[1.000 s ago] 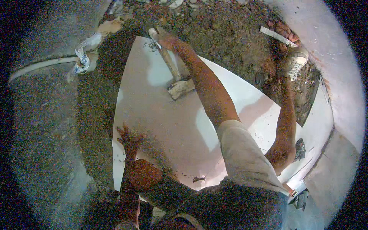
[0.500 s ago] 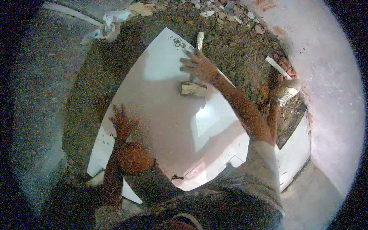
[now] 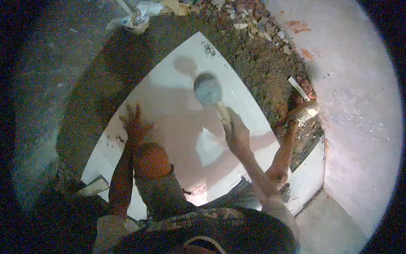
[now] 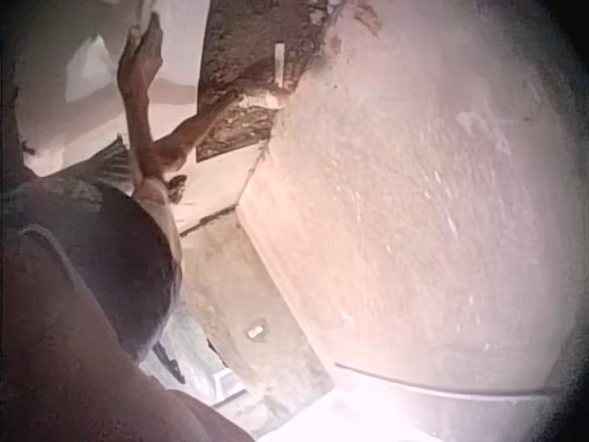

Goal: Positioning a large square tile on the floor and tapping it down with a rubber mallet.

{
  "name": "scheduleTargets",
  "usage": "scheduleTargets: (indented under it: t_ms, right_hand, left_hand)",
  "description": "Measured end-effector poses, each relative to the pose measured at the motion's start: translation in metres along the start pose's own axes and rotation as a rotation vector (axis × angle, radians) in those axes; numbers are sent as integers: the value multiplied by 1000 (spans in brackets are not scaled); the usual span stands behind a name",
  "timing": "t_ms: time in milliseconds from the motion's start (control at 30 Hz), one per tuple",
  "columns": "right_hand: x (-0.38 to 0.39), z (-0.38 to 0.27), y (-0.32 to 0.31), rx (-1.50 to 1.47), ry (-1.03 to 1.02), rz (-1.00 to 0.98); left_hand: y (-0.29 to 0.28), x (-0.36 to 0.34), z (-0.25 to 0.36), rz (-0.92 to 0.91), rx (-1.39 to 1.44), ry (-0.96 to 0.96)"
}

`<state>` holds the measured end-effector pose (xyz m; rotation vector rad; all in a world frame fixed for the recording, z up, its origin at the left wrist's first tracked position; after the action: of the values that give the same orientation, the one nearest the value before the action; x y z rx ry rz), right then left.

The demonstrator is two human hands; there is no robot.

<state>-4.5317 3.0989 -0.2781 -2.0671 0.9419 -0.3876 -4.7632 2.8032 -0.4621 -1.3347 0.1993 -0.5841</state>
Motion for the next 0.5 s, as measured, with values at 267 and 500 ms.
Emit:
scheduleTargets:
  t_ms: [267, 500]
  right_hand:
    - [57, 63, 73, 8, 225, 29]
    - [36, -6, 53, -148, 373, 199]
  left_hand:
    - [0, -4, 14, 41, -14, 14]
    - [-7, -3, 1, 23, -59, -21]
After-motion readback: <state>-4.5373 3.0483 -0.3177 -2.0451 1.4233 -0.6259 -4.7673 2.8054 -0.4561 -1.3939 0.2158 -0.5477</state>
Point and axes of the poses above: each hand's wrist, its own x-axis away from the middle knuckle, its own y-axis out of the palm, z = x × y, the point moved 9 cm from there along -x, towards the middle knuckle, and after that the axes turned 13 degrees about z, right-handed, at the moved point
